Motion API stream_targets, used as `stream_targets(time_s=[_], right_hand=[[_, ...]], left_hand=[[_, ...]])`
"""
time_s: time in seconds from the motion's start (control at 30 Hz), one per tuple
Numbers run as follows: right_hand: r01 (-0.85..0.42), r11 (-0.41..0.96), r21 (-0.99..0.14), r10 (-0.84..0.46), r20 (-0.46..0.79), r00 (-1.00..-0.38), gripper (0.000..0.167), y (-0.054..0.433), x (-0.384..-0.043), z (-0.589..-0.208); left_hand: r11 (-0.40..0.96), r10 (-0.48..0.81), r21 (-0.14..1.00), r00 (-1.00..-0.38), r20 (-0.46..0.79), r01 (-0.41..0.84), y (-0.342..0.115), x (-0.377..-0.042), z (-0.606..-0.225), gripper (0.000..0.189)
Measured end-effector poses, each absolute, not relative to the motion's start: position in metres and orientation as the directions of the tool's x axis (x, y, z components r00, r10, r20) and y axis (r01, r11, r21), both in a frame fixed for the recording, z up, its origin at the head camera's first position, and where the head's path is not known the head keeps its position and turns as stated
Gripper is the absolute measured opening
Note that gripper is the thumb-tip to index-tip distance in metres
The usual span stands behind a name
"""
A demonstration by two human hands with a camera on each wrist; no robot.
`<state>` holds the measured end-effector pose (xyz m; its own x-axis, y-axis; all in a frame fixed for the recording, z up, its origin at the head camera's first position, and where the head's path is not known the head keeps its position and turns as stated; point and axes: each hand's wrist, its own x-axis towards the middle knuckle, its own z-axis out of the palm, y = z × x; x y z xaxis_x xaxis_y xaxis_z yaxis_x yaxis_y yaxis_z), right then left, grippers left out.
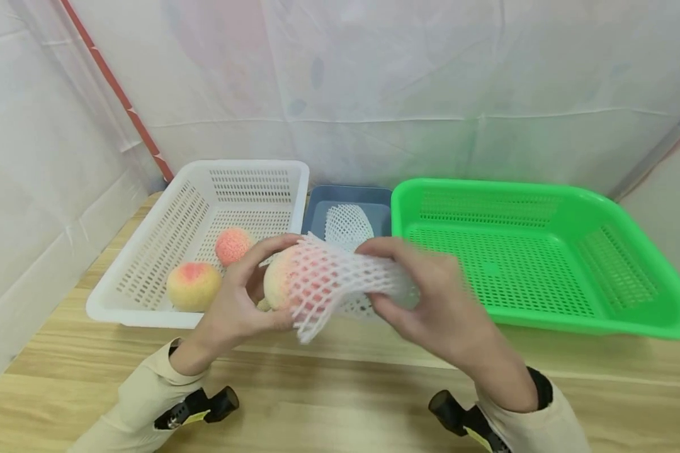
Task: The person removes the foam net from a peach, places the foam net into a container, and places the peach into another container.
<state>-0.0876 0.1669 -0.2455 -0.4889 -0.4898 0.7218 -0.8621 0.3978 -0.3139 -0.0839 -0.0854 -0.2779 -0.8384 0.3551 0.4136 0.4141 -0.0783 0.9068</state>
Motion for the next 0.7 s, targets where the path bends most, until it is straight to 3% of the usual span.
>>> stream_targets(time_s=[0.2, 0.4, 0.7], right_hand=[[-0.777, 0.581, -0.242, -0.374, 0.769, -0.519, 0.037, 0.178, -0.097, -0.236], [-0.671, 0.699, -0.247, -0.285, 0.764, -0.579, 0.033, 0.168, -0.1, -0.244], [-0.666, 0.734, -0.134, -0.322, 0.794, -0.515, 0.036, 0.143, -0.11, -0.271]], left_hand=[[-0.046, 0.294, 0.92, -0.875, 0.384, 0.388, -0.096, -0.087, -0.267, 0.07], [-0.066, 0.273, 0.916, -0.876, 0.398, 0.396, -0.106, -0.091, -0.265, 0.063], [-0.067, 0.236, 0.894, -0.863, 0.447, 0.444, -0.112, -0.096, -0.263, 0.062]])
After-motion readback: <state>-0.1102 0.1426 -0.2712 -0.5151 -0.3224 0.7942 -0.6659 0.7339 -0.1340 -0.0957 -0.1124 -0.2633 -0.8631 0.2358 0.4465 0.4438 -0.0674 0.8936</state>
